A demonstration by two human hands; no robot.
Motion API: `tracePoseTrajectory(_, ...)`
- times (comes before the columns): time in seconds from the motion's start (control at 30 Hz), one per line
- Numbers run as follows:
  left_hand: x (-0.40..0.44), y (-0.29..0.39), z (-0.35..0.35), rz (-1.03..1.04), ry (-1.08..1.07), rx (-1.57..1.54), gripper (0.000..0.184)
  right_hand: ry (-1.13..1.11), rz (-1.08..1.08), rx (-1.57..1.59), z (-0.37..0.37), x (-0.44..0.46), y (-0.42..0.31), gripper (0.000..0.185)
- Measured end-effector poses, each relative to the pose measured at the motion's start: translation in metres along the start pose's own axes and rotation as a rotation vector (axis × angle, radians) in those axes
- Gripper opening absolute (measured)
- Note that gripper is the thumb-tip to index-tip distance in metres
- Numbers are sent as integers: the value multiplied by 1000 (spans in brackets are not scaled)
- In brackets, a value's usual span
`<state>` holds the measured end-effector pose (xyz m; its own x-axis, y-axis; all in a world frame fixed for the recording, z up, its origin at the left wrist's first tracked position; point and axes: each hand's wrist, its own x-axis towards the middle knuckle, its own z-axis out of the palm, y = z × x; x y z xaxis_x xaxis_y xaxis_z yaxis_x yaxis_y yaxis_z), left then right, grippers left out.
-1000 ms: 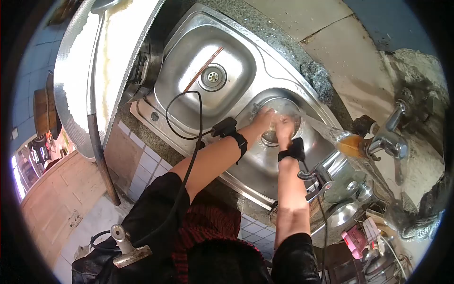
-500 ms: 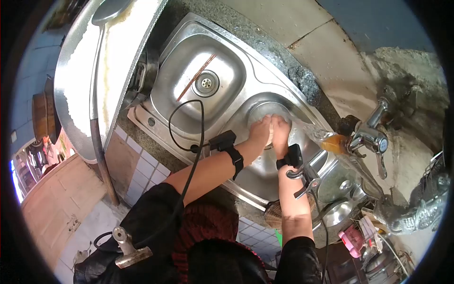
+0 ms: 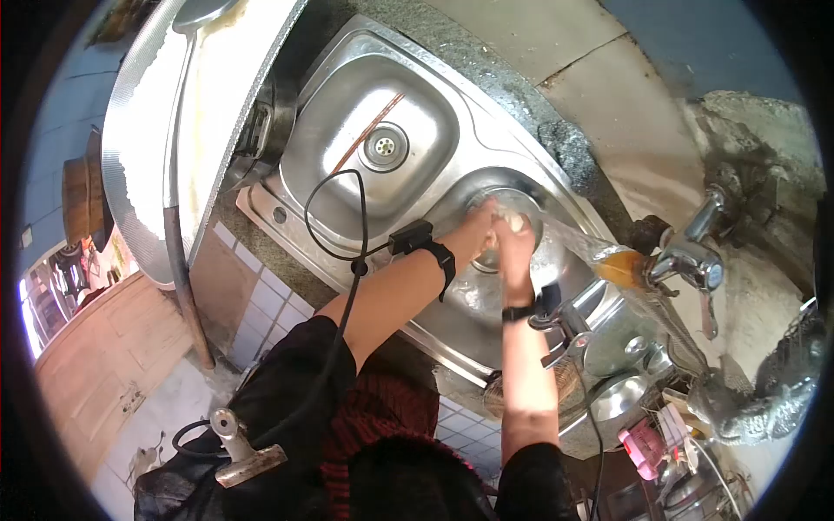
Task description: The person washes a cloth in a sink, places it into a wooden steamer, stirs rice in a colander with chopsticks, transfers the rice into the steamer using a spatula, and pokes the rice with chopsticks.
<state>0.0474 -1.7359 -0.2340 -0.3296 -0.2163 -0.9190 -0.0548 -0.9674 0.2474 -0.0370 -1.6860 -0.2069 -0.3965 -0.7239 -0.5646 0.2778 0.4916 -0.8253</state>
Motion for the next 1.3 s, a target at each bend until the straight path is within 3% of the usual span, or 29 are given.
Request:
tracePoseTrajectory(0.03,32,-11,-5,-71,-92,-90,45,-8,13,135,6,-22,-27,23)
tracePoseTrajectory(0.1,13,1,21,22,61,-488,42,187,-212,94,21,-49,-57,19)
tracePoseTrajectory(0.13,-8,10,30,21,54,-486,42,193,-216,92,15,-52,-61,19)
tracePoseTrajectory(0.2,-52,22,47,-57,-122,-640,37,146,-301,-379,-1,-53,-71,23)
tracePoseTrajectory(0.23,-52,19,55,-49,-129,-638,37,147,-311,-379,-8,-44,-78,23)
tracePoseTrajectory(0.27,-50,19,67,172,44,-228,36,152,-282,-412,-13,-28,-86,25)
tracePoseTrajectory(0.33,-67,19,85,527,127,-161,31,158,-254,-438,-20,-18,-85,28)
tracePoseTrajectory(0.37,-72,28,79,536,123,-157,31,60,-264,-184,-25,-13,-73,31)
tracePoseTrajectory(0.43,-83,45,63,362,-327,187,28,-142,-271,311,-33,-11,-57,37)
tracePoseTrajectory(0.47,-74,40,66,664,-140,436,26,-190,-285,436,-36,-10,-57,39)
tracePoseTrajectory(0.5,-91,54,65,678,-147,443,26,-241,-294,561,-35,-12,-64,41)
tracePoseTrajectory(0.57,-140,83,55,965,134,1201,23,-343,243,1190,-17,-23,-95,48)
tracePoseTrajectory(0.63,-152,88,51,1006,178,1168,21,-284,113,1193,-23,-5,-74,47)
tracePoseTrajectory(0.7,-177,101,48,1324,444,922,17,-272,234,1217,-22,-8,-85,38)
tracePoseTrajectory(0.77,-187,110,46,1117,238,682,15,-265,258,1211,-23,-8,-89,32)
tracePoseTrajectory(0.83,-207,116,51,924,37,427,15,-555,258,1315,-39,7,-69,48)
tracePoseTrajectory(0.87,-211,117,54,925,24,430,15,-159,217,1018,-36,6,-67,43)
tracePoseTrajectory(0.9,-215,119,59,947,-74,370,14,-147,208,1020,-40,2,-71,43)
tracePoseTrajectory(0.97,-224,121,69,964,-186,311,14,-416,227,1087,-47,-6,-79,35)
tracePoseTrajectory(1.03,-245,126,84,992,-221,308,15,-258,243,928,-43,-9,-92,30)
tracePoseTrajectory(1.17,-277,133,109,1063,-389,282,17,-233,187,908,-49,-6,-85,33)
tracePoseTrajectory(1.23,-286,134,116,1071,-397,332,20,-206,163,858,-50,-10,-79,34)
tracePoseTrajectory(1.3,-282,130,123,1202,-268,494,23,-142,121,709,-52,-12,-75,35)
